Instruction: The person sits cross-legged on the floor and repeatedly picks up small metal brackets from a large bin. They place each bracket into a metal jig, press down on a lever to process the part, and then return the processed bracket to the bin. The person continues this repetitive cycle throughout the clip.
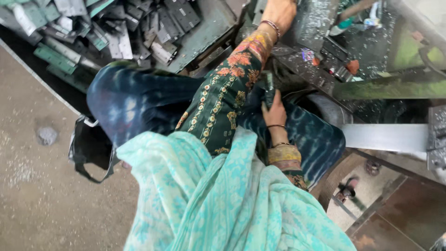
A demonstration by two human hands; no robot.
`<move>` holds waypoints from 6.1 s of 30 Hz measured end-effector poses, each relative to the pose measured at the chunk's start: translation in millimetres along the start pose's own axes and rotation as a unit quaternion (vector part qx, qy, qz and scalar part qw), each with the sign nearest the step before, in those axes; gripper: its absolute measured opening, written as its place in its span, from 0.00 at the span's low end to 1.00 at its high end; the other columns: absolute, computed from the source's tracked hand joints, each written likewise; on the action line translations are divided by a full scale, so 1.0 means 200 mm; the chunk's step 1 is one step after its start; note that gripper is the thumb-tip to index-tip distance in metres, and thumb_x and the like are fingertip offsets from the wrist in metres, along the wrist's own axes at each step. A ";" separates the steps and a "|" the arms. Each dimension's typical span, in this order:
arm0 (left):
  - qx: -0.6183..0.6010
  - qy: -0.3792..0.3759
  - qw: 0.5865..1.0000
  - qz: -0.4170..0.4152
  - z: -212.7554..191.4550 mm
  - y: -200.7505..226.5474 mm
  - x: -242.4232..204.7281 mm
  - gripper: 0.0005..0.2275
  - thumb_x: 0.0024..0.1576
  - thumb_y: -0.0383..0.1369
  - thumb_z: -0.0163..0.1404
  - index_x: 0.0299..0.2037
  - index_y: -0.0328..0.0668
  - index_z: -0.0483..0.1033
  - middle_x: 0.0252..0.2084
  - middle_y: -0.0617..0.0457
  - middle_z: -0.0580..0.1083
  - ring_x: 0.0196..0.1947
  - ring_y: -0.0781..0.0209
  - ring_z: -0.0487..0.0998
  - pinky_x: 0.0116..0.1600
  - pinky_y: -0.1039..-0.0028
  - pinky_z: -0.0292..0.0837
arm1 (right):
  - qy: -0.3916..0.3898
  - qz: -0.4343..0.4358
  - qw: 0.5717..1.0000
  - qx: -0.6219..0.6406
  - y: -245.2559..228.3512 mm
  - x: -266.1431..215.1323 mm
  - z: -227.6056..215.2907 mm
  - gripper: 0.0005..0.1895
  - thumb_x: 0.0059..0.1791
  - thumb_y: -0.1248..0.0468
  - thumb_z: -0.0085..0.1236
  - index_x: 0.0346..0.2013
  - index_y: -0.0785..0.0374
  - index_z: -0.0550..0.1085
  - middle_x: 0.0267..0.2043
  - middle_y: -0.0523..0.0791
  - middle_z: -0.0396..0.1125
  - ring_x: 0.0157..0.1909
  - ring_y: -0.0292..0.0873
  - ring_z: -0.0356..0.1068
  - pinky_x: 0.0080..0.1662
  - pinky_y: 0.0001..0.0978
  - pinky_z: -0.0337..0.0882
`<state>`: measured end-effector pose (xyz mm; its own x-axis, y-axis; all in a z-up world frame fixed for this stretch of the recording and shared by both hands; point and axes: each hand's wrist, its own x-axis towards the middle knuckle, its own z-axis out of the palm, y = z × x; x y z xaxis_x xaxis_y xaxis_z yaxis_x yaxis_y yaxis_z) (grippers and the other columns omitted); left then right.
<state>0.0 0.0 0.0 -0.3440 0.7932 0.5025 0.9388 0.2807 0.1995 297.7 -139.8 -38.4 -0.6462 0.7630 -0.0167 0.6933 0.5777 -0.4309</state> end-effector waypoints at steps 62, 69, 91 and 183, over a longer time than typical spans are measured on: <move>-0.013 -0.064 0.989 0.135 -0.38 0.10 -0.52 0.18 0.59 0.30 0.44 0.59 0.40 0.75 0.65 0.43 0.69 0.67 0.45 0.65 0.76 0.47 0.41 | -0.143 0.072 0.981 -0.106 -0.42 0.16 -0.56 0.38 0.48 0.51 0.60 0.68 0.62 0.59 0.51 0.60 0.71 0.48 0.65 0.73 0.47 0.57 0.74; -0.050 -0.084 0.991 0.089 -0.33 0.09 -0.43 0.16 0.62 0.30 0.44 0.59 0.41 0.75 0.65 0.43 0.69 0.68 0.45 0.65 0.77 0.47 0.40 | -0.088 0.079 0.989 -0.090 -0.20 0.03 -0.26 0.43 0.46 0.51 0.62 0.72 0.58 0.54 0.51 0.59 0.71 0.45 0.67 0.73 0.46 0.58 0.74; 0.015 -0.057 0.998 0.004 -0.33 0.00 -0.27 0.16 0.59 0.31 0.49 0.57 0.46 0.79 0.63 0.54 0.72 0.73 0.42 0.54 0.71 0.28 0.32 | 0.001 0.060 0.998 -0.035 -0.14 -0.07 -0.04 0.38 0.49 0.51 0.59 0.71 0.56 0.57 0.50 0.60 0.72 0.42 0.69 0.73 0.41 0.61 0.73; 0.058 -0.134 0.989 0.013 -0.50 0.13 -0.41 0.13 0.59 0.34 0.48 0.51 0.46 0.82 0.62 0.51 0.72 0.73 0.41 0.53 0.68 0.21 0.27 | -0.103 0.067 0.987 -0.107 -0.26 0.06 -0.39 0.41 0.48 0.49 0.61 0.70 0.61 0.57 0.51 0.59 0.69 0.47 0.65 0.72 0.45 0.57 0.73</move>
<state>52.0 -111.8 47.8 -0.3165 0.9119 0.2612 0.9486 0.3051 0.0839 277.8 -137.7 55.2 -0.5802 0.7742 -0.2531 0.8140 0.5405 -0.2126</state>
